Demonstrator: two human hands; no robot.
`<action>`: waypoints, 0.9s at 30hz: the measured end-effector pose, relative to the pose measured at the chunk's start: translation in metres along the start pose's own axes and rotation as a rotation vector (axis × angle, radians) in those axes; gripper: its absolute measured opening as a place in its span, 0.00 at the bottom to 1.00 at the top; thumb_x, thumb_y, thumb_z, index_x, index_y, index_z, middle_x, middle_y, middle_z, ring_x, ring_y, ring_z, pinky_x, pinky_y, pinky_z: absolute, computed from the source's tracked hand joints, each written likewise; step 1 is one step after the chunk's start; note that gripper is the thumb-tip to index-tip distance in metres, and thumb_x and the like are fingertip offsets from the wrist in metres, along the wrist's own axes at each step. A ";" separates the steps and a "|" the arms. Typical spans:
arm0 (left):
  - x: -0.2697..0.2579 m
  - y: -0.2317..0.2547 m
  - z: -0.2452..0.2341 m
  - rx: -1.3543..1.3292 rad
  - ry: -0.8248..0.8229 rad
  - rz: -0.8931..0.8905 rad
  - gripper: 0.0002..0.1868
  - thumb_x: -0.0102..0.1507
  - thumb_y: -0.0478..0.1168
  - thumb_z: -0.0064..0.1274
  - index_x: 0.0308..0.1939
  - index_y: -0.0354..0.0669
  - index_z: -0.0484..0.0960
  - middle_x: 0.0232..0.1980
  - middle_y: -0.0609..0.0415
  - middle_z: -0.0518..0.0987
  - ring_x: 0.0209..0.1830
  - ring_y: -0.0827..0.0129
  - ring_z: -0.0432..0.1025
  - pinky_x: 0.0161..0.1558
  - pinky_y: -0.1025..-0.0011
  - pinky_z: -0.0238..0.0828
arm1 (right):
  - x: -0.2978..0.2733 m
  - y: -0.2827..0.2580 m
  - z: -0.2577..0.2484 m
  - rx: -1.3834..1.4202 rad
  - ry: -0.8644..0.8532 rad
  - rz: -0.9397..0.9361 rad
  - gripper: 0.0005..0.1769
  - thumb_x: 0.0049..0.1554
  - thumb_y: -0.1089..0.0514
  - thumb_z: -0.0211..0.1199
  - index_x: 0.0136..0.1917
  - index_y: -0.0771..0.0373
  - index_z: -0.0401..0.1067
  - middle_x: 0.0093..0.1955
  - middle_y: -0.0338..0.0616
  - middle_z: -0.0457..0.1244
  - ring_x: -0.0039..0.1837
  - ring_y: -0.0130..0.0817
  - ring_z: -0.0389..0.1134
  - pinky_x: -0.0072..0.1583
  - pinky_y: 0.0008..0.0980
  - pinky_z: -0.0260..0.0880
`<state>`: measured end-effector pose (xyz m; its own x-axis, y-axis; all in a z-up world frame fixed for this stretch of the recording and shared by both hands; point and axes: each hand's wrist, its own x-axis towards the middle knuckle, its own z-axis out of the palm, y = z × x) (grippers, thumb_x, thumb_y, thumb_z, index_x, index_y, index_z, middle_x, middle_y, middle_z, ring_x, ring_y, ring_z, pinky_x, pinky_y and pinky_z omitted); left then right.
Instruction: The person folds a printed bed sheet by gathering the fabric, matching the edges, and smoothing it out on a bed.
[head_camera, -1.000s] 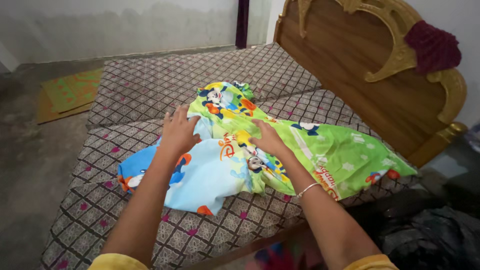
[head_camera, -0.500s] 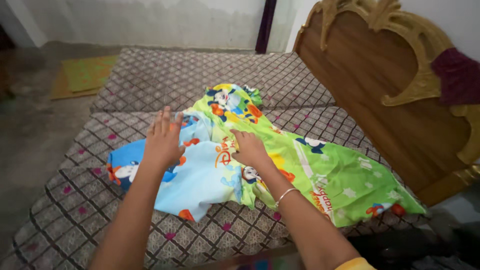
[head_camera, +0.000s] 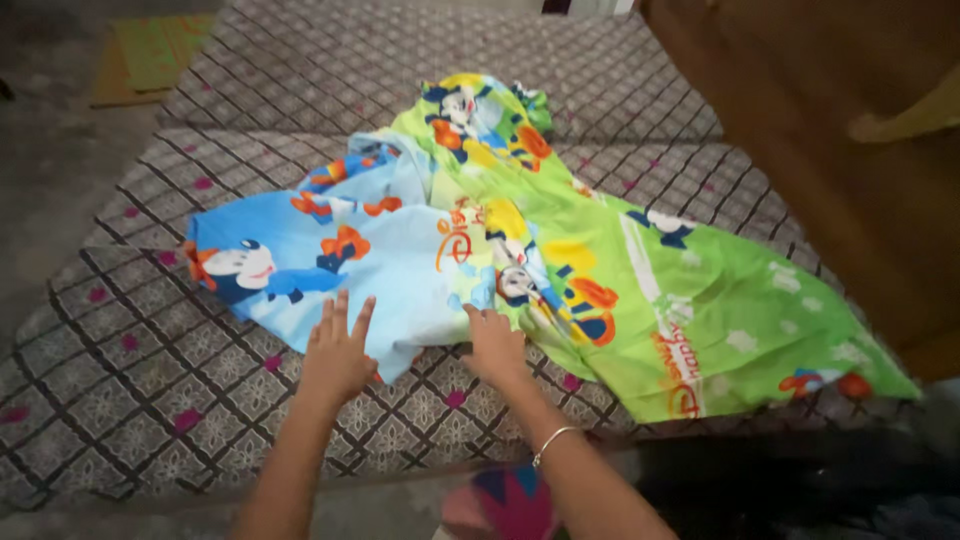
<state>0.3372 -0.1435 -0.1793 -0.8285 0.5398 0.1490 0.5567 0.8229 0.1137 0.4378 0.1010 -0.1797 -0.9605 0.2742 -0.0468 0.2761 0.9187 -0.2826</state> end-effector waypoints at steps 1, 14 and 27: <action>-0.008 0.001 0.020 -0.010 0.000 0.010 0.56 0.51 0.44 0.61 0.79 0.63 0.45 0.82 0.39 0.45 0.81 0.43 0.44 0.73 0.48 0.53 | -0.004 0.003 0.012 0.003 0.000 0.018 0.51 0.46 0.50 0.75 0.77 0.50 0.52 0.70 0.48 0.57 0.71 0.49 0.60 0.63 0.52 0.66; -0.005 0.014 0.215 -0.283 -0.435 -0.191 0.50 0.61 0.61 0.55 0.78 0.83 0.38 0.86 0.56 0.29 0.83 0.34 0.27 0.66 0.27 0.51 | 0.030 0.085 0.185 0.222 -0.106 0.181 0.55 0.53 0.38 0.69 0.83 0.42 0.39 0.81 0.63 0.43 0.74 0.62 0.56 0.69 0.54 0.61; 0.025 -0.008 0.280 -0.185 -0.331 -0.095 0.54 0.51 0.73 0.58 0.77 0.85 0.47 0.85 0.59 0.34 0.83 0.42 0.21 0.67 0.22 0.35 | 0.075 0.117 0.214 0.203 0.035 0.219 0.83 0.24 0.41 0.89 0.79 0.56 0.38 0.68 0.59 0.53 0.68 0.60 0.62 0.66 0.49 0.66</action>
<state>0.2953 -0.0870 -0.4515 -0.8350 0.5155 -0.1927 0.4530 0.8426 0.2911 0.3909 0.1682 -0.4213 -0.8763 0.4722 -0.0955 0.4602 0.7619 -0.4558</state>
